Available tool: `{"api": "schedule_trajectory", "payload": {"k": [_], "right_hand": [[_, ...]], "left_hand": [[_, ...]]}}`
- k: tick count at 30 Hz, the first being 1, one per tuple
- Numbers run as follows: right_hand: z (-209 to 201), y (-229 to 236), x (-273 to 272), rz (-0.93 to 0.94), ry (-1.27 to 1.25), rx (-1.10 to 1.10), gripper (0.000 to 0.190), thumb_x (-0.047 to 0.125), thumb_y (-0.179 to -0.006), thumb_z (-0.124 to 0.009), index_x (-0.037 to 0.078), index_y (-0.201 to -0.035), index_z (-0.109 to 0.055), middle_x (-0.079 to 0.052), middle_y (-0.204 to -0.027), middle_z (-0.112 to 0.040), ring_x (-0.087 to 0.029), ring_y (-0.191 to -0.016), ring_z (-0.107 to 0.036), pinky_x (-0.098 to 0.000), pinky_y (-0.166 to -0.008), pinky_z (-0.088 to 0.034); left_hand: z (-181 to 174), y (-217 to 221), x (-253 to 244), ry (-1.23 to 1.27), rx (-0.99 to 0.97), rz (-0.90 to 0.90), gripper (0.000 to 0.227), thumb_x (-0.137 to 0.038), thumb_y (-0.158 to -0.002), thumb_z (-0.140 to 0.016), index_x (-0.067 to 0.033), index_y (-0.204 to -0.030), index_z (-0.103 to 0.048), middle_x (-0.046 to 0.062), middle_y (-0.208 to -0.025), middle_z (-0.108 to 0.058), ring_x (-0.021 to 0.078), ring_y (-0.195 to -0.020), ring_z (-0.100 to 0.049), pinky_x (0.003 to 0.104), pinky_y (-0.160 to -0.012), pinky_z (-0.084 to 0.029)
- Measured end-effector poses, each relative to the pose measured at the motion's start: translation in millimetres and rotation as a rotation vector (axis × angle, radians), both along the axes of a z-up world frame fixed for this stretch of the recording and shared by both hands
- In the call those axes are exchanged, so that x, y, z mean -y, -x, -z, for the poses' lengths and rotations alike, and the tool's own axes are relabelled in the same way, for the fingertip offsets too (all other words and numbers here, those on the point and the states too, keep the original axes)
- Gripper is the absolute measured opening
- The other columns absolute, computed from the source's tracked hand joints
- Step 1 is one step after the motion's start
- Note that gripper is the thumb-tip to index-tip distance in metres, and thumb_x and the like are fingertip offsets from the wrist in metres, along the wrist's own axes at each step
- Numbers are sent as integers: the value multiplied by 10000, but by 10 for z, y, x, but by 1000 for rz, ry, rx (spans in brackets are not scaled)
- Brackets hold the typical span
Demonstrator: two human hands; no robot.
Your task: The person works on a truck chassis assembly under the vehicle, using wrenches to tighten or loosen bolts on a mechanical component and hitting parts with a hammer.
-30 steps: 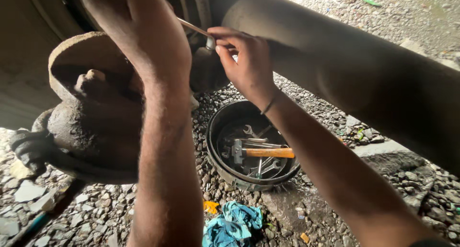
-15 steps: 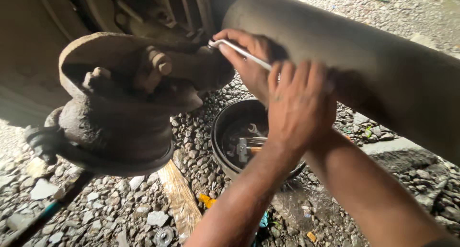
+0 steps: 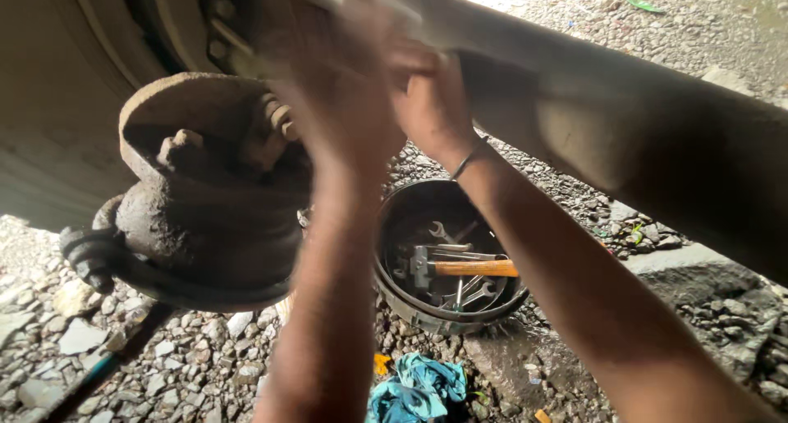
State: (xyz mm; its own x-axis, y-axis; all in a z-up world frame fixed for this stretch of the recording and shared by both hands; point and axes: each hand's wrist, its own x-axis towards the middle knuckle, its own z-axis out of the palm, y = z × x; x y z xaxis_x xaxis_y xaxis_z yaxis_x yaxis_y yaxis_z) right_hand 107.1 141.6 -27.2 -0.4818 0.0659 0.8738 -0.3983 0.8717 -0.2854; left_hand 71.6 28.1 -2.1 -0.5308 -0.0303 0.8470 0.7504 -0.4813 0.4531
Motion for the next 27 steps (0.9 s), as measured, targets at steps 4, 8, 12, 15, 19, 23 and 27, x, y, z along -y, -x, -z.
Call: {"api": "schedule_trajectory", "payload": {"k": [4,8,12,15,19,23,27], "right_hand": [[-123,26,-50,-47,-74,71,146,102,-912,-779,71,-1055,-787,-104,-914,-761,-239,-790,-734,-331,-698,-545],[-144,0,-94,-15,-146,130,142,113,-918,-768,100,-1057,-796,-101,-918,-774,-251,-795,-756,-348,-740,-572],[-129,-8,-73,-3,-125,145,138,101,-913,-763,91,-1045,-802,-112,-899,-774,-256,-781,-754,-357,-724,-571],[-115,13,-33,-59,-62,120,161,86,-915,-765,77,-1075,-782,-94,-934,-783,-214,-815,-776,-326,-739,-588],[-46,46,-88,-40,-4,148,172,52,-905,-768,65,-1076,-770,-82,-911,-791,-182,-780,-767,-307,-687,-564],[98,99,-140,-122,59,181,176,46,-934,-731,85,-1102,-770,-67,-936,-799,-145,-866,-804,-273,-773,-620],[-82,78,-85,-44,18,152,167,80,-895,-771,85,-1061,-786,-79,-883,-790,-164,-787,-780,-300,-732,-597]], "left_hand": [[-128,665,276,-369,146,387,267,-152,-1169,-551,44,-997,-492,59,-728,-444,169,-577,-363,338,-541,-314],[-75,870,295,-411,124,198,248,-236,-1156,-501,-13,-1052,-530,53,-663,-458,147,-513,-378,318,-498,-332],[-61,842,188,-391,119,237,198,-225,-1142,-494,-60,-1039,-530,37,-634,-445,123,-502,-364,288,-490,-297],[-111,731,169,-340,92,320,312,-205,-1173,-516,-51,-902,-501,39,-630,-435,133,-499,-362,289,-489,-271],[-161,621,186,-351,88,457,362,-118,-1210,-596,-19,-890,-459,33,-668,-351,119,-539,-271,294,-525,-219],[-122,751,214,-382,195,282,192,-137,-1138,-557,-25,-986,-521,21,-667,-445,111,-524,-334,303,-507,-289],[-165,496,123,-370,54,82,183,-171,-1137,-534,-25,-1026,-533,37,-783,-517,134,-638,-433,302,-622,-382]]}}
